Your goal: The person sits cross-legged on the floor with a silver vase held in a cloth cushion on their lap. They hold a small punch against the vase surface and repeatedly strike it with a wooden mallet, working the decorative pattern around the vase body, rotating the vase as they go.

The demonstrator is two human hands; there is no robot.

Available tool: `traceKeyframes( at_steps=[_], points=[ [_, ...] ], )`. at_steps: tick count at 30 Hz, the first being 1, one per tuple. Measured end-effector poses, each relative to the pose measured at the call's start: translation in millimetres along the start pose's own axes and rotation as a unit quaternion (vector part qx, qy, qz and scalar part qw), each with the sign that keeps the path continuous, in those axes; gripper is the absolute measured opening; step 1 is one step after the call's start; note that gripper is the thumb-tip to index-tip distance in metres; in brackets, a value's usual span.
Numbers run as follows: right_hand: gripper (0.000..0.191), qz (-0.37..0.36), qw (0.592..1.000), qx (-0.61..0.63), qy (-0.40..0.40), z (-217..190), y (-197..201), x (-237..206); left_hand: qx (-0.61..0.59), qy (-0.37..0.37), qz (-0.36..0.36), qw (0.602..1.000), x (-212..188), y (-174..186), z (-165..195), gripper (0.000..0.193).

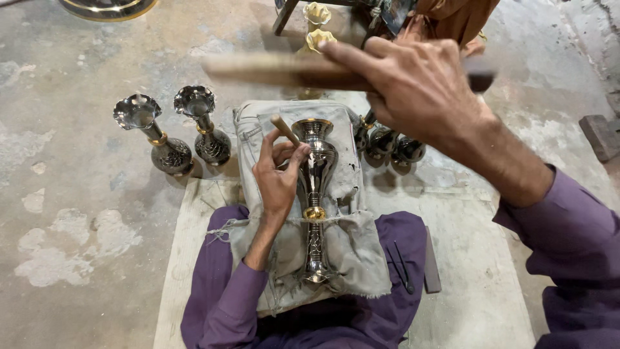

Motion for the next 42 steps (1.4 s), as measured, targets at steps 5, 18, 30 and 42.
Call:
traceKeyframes(
  at_steps=[5, 18, 30, 42],
  points=[
    [0.047, -0.038, 0.998, -0.046, 0.007, 3, -1, -4, 0.012, 0.026, 0.006, 1.0, 3, 3, -2, 0.045],
    [0.069, -0.052, 0.998, 0.023, -0.013, -3, 8, 26, -0.055, 0.061, 0.03, 0.996, 7, 3, -7, 0.05],
    [0.061, -0.004, 1.0, -0.002, -0.008, -7, 1, 18, -0.046, 0.065, -0.015, 0.997, 16, 1, -3, 0.048],
    [0.061, -0.064, 0.989, 0.058, -0.12, 36, -48, -66, 0.045, -0.007, -0.225, 0.973, 47, -14, 5, 0.045]
  ],
)
Point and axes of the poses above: each hand's wrist, its own x-axis towards the middle knuckle, its own y-axis out of the back of the hand, z = x × y, the point moved 7 cm from there along x, towards the middle knuckle, and after that the axes turned 3 degrees about z, right-handed, at the moved point
